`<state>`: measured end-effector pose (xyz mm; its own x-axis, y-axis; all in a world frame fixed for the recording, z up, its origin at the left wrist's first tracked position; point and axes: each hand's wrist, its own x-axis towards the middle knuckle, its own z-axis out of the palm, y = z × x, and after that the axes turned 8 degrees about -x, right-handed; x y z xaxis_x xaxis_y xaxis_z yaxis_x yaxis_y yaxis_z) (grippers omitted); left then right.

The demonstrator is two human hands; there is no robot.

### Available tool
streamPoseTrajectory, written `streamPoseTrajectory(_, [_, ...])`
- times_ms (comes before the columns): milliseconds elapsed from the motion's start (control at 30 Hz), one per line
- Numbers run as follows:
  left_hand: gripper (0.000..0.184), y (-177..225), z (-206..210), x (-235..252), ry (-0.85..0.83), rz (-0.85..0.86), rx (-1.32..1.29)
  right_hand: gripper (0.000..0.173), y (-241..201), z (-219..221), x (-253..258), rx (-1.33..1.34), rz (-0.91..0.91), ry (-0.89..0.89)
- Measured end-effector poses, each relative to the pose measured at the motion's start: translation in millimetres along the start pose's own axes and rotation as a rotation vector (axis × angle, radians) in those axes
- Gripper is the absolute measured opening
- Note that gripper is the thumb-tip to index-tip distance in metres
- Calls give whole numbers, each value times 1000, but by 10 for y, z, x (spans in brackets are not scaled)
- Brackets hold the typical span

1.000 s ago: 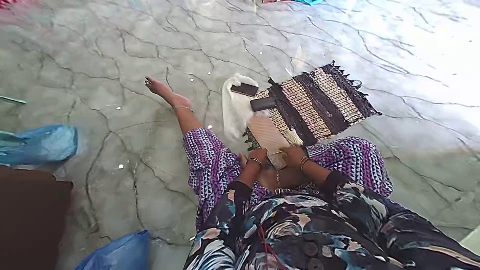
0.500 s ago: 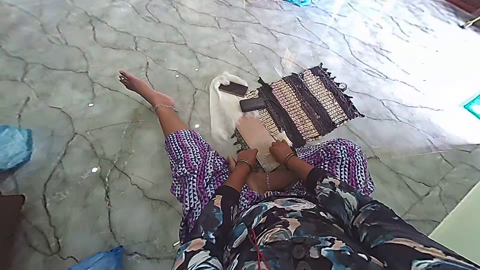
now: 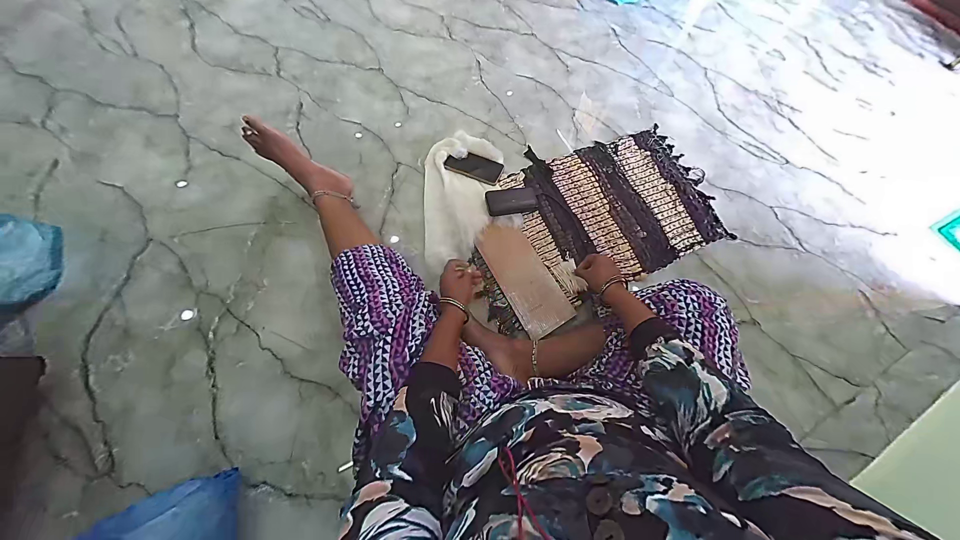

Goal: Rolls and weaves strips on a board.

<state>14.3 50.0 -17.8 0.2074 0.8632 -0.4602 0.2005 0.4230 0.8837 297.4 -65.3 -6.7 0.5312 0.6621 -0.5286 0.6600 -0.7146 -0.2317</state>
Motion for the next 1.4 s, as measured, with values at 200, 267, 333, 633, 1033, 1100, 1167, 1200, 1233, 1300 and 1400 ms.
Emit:
streamPoseTrajectory(200, [32, 10, -382, 211, 287, -34, -521, 36, -806, 129, -93, -193, -451, -25])
streamPoseTrajectory(267, [31, 24, -339, 231, 308, -26, -528, 37, -1230, 318, -77, -301, -599, -73])
streamPoseTrajectory(333, [27, 62, -321, 198, 340, -12, -502, 36, -1608, 517, -37, -410, -699, -63])
streamPoseTrajectory(633, [18, 91, -423, 272, 401, -11, -573, 49, -2302, 779, 417, -739, -801, -62])
streamPoseTrajectory(1033, [19, 178, -347, 318, 354, -47, -485, 26, -2154, 770, 514, -444, -721, -151])
streamPoseTrajectory(1100, [19, 166, -338, 315, 355, -48, -443, 30, -1947, 725, 388, -282, -745, -219])
streamPoseTrajectory(1167, [18, 138, -320, 327, 345, -42, -414, 29, -1694, 670, 273, -117, -756, -317])
streamPoseTrajectory(1200, [18, 118, -311, 334, 319, -39, -403, 27, -1563, 641, 221, -37, -740, -375])
streamPoseTrajectory(1233, [19, 95, -299, 342, 271, -34, -390, 25, -1437, 609, 171, 57, -705, -423])
streamPoseTrajectory(1300, [23, 27, -252, 343, 111, -34, -343, 13, -1202, 544, 64, 297, -587, -503])
streamPoseTrajectory(1400, [35, -14, -141, 262, -257, -91, -194, 9, -937, 435, -33, 639, -454, -559])
